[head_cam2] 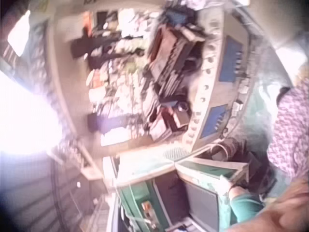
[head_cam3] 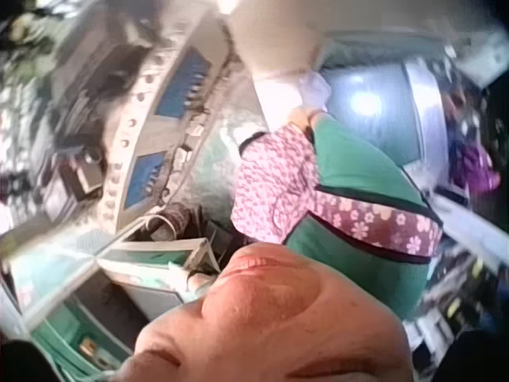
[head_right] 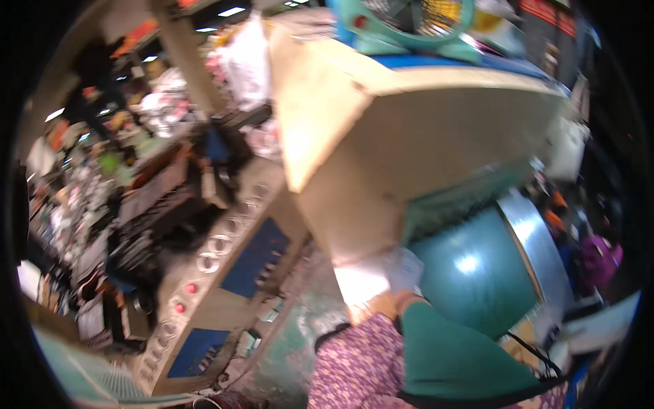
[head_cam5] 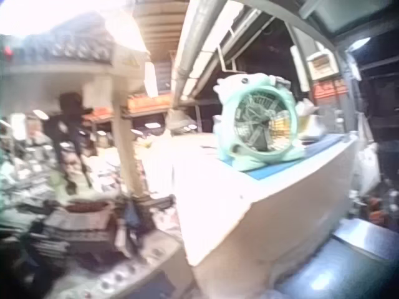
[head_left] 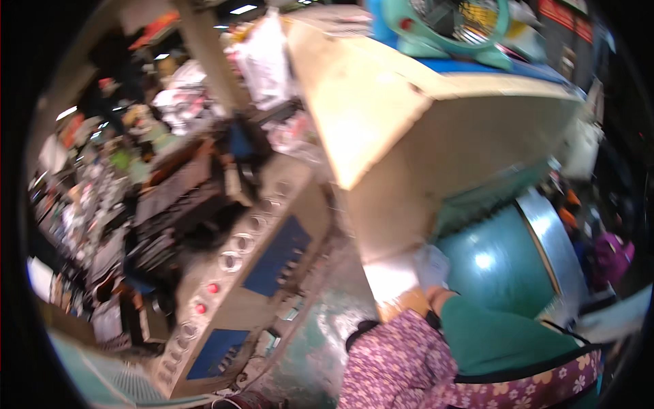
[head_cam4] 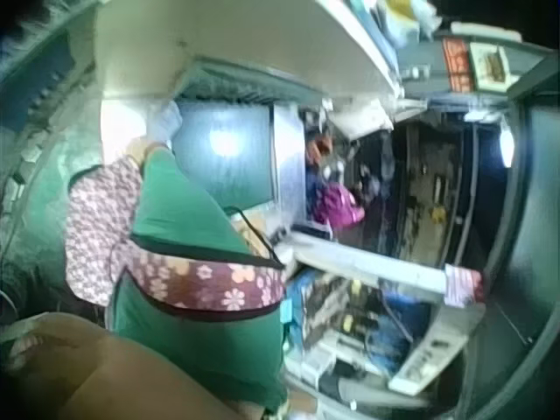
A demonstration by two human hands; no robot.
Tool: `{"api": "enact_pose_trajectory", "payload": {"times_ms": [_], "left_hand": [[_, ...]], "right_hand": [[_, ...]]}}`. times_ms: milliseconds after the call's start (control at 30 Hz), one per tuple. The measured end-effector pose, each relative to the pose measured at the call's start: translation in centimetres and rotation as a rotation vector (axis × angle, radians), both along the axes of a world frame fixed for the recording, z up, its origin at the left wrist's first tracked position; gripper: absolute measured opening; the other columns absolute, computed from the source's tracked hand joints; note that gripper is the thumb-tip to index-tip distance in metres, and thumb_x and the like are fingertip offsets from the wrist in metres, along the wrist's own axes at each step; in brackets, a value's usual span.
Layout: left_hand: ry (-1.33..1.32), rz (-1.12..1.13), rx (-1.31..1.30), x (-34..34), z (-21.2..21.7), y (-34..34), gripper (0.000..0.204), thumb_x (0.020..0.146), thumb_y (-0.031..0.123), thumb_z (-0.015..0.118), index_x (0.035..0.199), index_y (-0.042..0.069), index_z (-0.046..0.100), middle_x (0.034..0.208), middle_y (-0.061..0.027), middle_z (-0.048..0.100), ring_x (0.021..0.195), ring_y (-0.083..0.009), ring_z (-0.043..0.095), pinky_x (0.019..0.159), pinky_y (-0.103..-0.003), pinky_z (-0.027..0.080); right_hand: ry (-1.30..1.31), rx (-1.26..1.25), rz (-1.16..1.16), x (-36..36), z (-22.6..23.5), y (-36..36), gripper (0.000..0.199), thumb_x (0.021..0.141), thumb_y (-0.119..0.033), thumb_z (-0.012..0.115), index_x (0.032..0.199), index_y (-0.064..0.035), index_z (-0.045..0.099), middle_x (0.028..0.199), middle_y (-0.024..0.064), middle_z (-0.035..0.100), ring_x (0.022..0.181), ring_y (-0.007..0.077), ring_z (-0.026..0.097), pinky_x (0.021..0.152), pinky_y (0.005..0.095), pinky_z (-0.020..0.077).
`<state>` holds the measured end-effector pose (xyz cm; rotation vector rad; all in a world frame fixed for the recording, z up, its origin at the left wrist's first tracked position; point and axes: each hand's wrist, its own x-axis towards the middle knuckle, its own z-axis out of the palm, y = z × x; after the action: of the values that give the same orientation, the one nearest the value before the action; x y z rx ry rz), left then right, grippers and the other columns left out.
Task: Placing shoe components into a pressing machine and removing them after processing.
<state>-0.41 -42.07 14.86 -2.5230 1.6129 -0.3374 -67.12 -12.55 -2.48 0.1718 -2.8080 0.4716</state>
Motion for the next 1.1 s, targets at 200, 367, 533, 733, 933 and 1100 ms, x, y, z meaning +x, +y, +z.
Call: {"api": "enact_pose_trajectory", "payload": {"times_ms": [200, 367, 533, 733, 933, 1100], "left_hand": [[0.056, -0.163, 0.262, 3.1, -0.6, -1.3, 0.058, 0.106, 0.048, 0.038, 0.151, 0.012, 0.045, 0.16, -0.0213, 0.033, 0.147, -0.0398, 0.031, 0.118, -0.055, 0.029], [0.112, -0.235, 0.242, 2.0, -1.8, -1.9, 0.058, 0.107, 0.045, 0.037, 0.152, 0.009, 0.044, 0.162, -0.0214, 0.028, 0.15, -0.0385, 0.025, 0.121, -0.053, 0.024], [0.095, -0.249, 0.213, 2.9, -1.0, -1.3, 0.057, 0.108, 0.043, 0.036, 0.152, 0.007, 0.043, 0.164, -0.0217, 0.025, 0.152, -0.0382, 0.022, 0.123, -0.051, 0.02], [-0.012, -0.32, 0.164, 3.6, -1.6, -1.9, 0.059, 0.108, 0.044, 0.036, 0.151, 0.004, 0.043, 0.163, -0.0223, 0.026, 0.151, -0.0394, 0.023, 0.124, -0.05, 0.017], [-0.04, -0.337, 0.151, 2.7, -1.5, -2.0, 0.06, 0.108, 0.043, 0.035, 0.151, 0.002, 0.042, 0.162, -0.0233, 0.027, 0.151, -0.0408, 0.023, 0.124, -0.049, 0.016], [-0.011, -0.309, 0.17, 3.0, -1.4, -1.8, 0.06, 0.108, 0.044, 0.036, 0.15, 0.002, 0.043, 0.162, -0.0245, 0.028, 0.151, -0.041, 0.023, 0.124, -0.05, 0.017]], "right_hand": [[0.108, 0.05, -0.082, -0.6, -3.5, 0.8, 0.044, 0.092, -0.039, 0.055, 0.119, -0.0058, 0.059, 0.119, 0.0144, 0.062, 0.114, 0.0316, 0.059, 0.095, 0.0505, 0.0444], [-0.074, 0.197, -0.136, -0.8, -3.4, 1.4, 0.061, 0.09, -0.047, 0.057, 0.131, -0.0034, 0.049, 0.127, 0.0103, 0.056, 0.122, 0.026, 0.053, 0.101, 0.0452, 0.0385], [-0.24, 0.141, -0.118, 0.1, -2.9, 1.1, 0.058, 0.09, -0.047, 0.057, 0.128, -0.0043, 0.05, 0.125, 0.0099, 0.057, 0.122, 0.0254, 0.052, 0.103, 0.0461, 0.038], [-0.107, 0.105, -0.125, 0.1, -3.5, 0.9, 0.064, 0.092, -0.048, 0.055, 0.138, -0.0038, 0.046, 0.133, 0.0115, 0.056, 0.129, 0.0266, 0.049, 0.108, 0.0471, 0.0347], [-0.053, 0.227, -0.154, -0.1, -4.0, 1.1, 0.07, 0.095, -0.051, 0.05, 0.145, -0.0029, 0.042, 0.145, 0.0119, 0.049, 0.137, 0.0261, 0.044, 0.114, 0.048, 0.0302], [-0.288, 0.119, -0.123, -0.2, -3.3, 0.7, 0.073, 0.096, -0.052, 0.048, 0.149, -0.0027, 0.038, 0.151, 0.0125, 0.046, 0.141, 0.0267, 0.041, 0.117, 0.0491, 0.0266]]}}
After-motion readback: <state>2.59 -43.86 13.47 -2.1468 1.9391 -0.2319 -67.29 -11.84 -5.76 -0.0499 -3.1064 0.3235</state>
